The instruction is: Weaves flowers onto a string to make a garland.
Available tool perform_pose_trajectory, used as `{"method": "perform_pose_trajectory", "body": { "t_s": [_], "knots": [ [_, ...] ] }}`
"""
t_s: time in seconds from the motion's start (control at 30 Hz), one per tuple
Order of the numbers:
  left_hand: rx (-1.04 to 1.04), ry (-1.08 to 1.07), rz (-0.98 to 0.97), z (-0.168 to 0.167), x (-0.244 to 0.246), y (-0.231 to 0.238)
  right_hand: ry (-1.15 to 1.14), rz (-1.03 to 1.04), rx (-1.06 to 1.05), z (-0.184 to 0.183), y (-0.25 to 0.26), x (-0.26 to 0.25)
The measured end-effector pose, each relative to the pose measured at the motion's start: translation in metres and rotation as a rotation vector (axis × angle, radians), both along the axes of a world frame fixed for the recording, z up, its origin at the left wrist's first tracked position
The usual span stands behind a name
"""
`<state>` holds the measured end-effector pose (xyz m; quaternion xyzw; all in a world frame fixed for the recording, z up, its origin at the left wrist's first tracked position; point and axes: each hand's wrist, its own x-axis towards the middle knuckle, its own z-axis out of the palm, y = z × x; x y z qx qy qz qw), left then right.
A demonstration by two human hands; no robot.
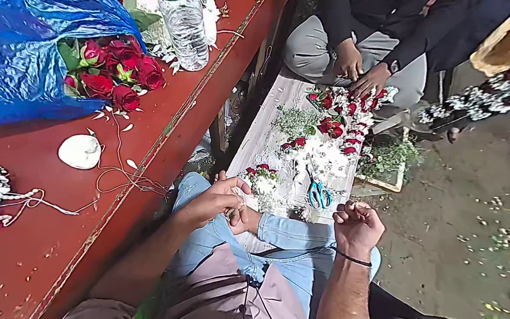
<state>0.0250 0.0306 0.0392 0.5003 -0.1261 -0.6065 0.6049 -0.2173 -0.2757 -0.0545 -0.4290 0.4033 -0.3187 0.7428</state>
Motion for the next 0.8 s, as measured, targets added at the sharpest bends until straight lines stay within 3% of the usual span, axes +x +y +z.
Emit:
{"method": "perform_pose_trajectory", "body": {
  "t_s": [0.47, 0.63, 0.8],
  "knots": [
    [0.056, -0.149, 0.052, -0.009, -0.008, -0.005, 0.0, 0.017, 0.014, -0.011, 0.004, -0.004],
    [0.073, 0.003, 0.044, -0.003, -0.002, -0.001, 0.005, -0.009, 0.027, -0.012, 0.001, -0.006],
    [0.077, 0.02, 0.029, 0.0, 0.001, 0.001, 0.015, -0.011, 0.031, -0.015, 0.001, -0.008]
  ]
}}
